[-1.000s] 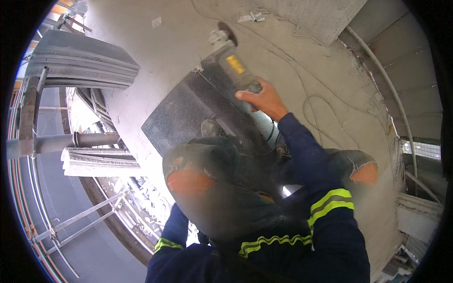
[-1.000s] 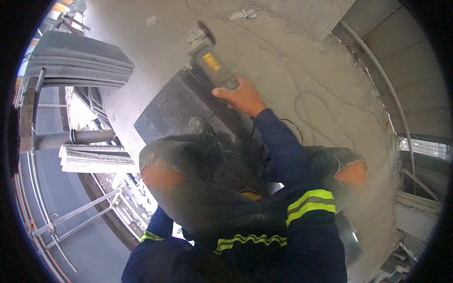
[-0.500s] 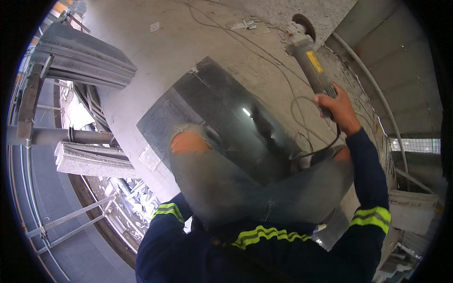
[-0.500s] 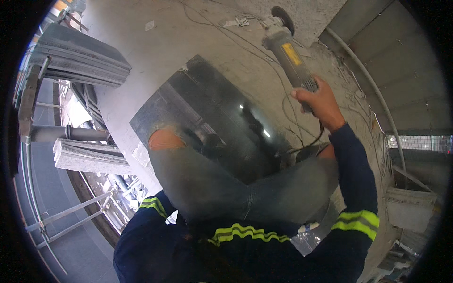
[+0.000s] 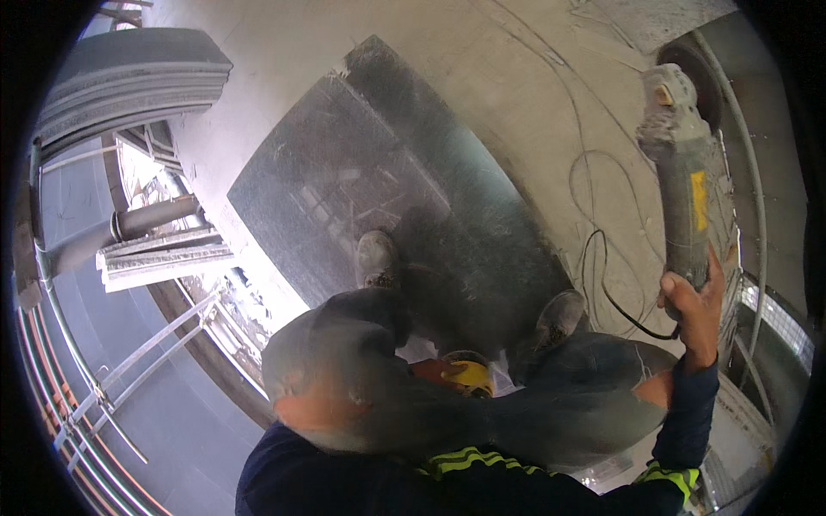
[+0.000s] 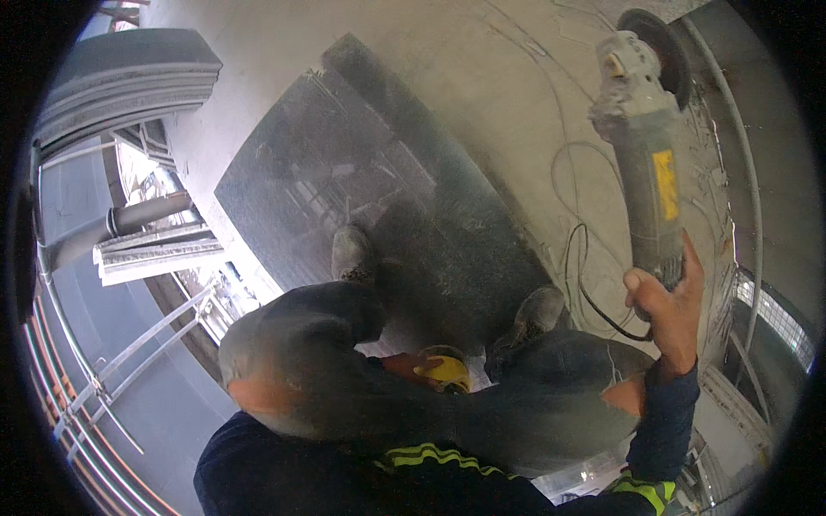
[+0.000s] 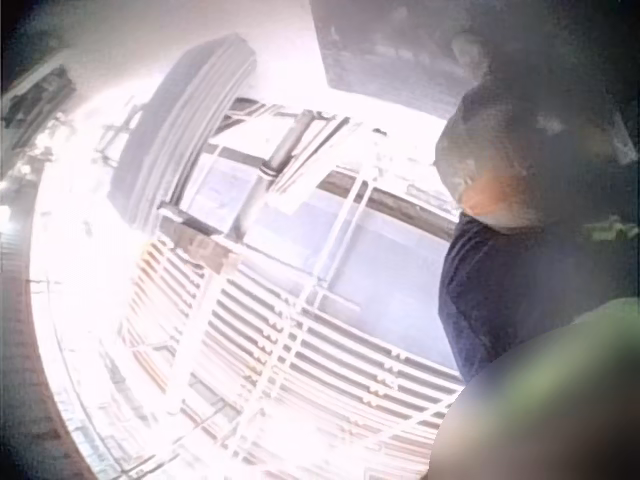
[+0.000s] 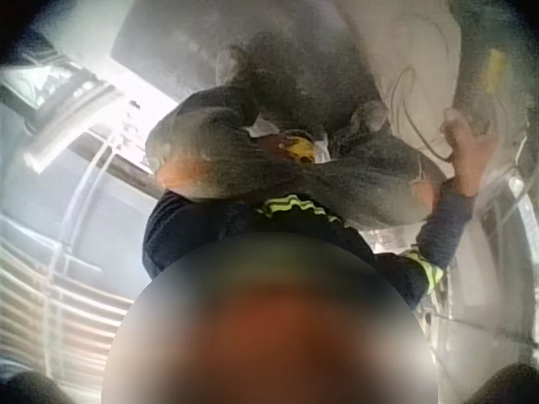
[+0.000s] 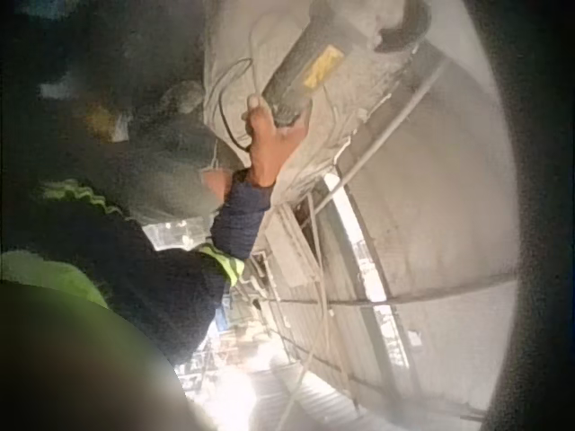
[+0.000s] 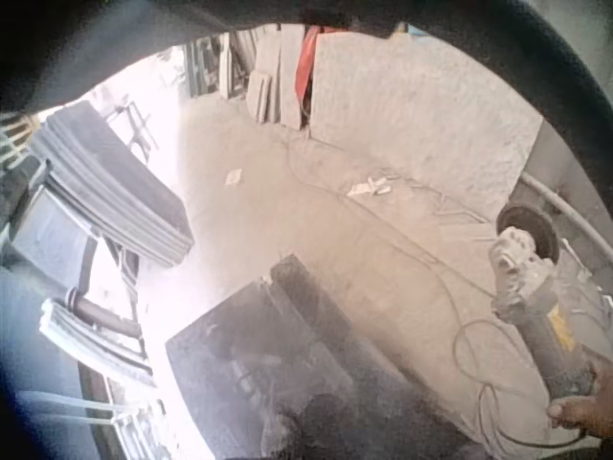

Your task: The person kneels on the floor and uses an angle grinder to grind the surface of a large dark tile. The person holds the tool with both hands and moves it back and forth across the tile surface, generating dust.

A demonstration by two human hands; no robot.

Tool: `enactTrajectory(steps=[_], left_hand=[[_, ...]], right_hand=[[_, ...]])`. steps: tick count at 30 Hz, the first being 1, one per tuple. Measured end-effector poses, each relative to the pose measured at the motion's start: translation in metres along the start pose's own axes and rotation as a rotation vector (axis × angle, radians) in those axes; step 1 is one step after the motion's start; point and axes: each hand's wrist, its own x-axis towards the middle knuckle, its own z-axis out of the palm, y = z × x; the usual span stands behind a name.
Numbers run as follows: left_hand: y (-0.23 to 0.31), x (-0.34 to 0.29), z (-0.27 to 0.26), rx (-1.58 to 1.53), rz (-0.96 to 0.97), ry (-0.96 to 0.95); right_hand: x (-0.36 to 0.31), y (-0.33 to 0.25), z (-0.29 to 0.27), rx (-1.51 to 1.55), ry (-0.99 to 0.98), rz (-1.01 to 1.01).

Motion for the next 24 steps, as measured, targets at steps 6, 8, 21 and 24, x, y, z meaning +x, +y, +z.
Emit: enactTrajectory(steps=[6, 8, 21, 24], left_hand=[[-0.063, -0.022, 0.054, -0.097, -0.090, -0.012], [-0.077, -0.021, 0.070, -0.115, -0.081, -0.014], [0.011, 0.016, 0.028, -0.015, 0.259, 0.056], [0.073, 0.019, -0.009, -0.001, 0.367, 0.079]], right_hand=[[0.004, 0.034, -0.012, 0.003, -0.064, -0.019], [-0.003, 0.041, -0.014, 0.000, -0.073, -0.014], [-0.065, 0.033, -0.011, -0.018, -0.344, -0.201], [-0.041, 0.048, 0.034, -0.038, -0.413, -0.249]])
